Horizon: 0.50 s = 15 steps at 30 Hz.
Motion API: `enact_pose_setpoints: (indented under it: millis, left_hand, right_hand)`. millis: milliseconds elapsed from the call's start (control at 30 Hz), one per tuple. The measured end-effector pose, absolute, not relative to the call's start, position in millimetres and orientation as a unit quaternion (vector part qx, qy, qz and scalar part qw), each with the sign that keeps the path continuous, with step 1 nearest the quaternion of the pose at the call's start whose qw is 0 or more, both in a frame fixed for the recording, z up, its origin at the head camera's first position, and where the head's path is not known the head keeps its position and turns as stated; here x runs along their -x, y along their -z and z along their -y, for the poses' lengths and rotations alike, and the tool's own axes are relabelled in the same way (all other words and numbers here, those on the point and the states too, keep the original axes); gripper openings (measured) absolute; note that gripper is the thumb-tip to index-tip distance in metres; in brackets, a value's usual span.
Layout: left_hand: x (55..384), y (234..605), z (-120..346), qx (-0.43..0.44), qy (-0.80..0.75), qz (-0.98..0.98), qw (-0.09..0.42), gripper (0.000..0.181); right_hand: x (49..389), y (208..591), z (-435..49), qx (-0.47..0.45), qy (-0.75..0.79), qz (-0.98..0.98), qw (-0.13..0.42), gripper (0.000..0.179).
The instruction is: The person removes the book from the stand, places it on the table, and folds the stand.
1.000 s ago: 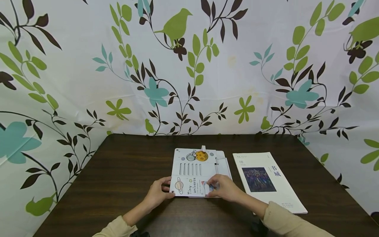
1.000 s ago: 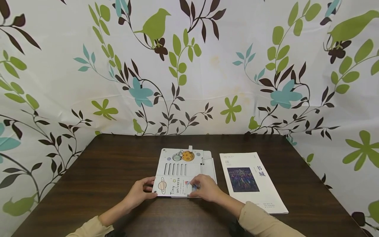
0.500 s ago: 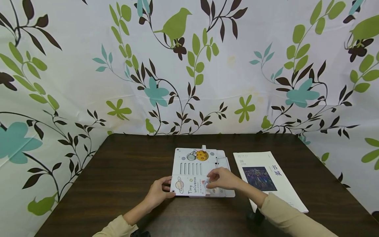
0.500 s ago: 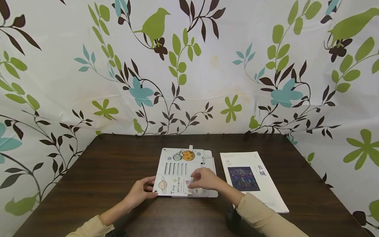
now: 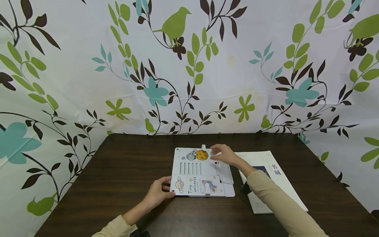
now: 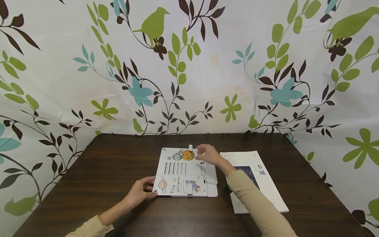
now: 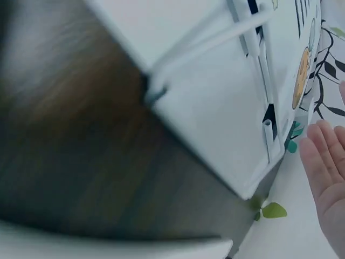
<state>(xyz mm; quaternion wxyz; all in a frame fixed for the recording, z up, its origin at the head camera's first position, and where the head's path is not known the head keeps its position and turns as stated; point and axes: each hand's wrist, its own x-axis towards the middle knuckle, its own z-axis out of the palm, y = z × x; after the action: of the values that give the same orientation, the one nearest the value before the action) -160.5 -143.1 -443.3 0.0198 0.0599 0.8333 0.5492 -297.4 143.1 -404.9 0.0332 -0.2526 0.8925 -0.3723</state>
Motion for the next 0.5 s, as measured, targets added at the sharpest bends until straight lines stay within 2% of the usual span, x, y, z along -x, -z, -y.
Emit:
enact_pose_setpoints:
  millis: [267,500]
  left_hand:
    - [162,445,144,-0.067,-0.554,-0.830,0.020,0.059]
    - [162,444,144,-0.070,-0.555,-0.829,0.023,0.059]
  right_hand:
    - [319,415,-132,0.204,0.403,-0.892,0.026,0.039]
    - [340,427,-125,0.194,0.432,-0.878,0.065,0.042]
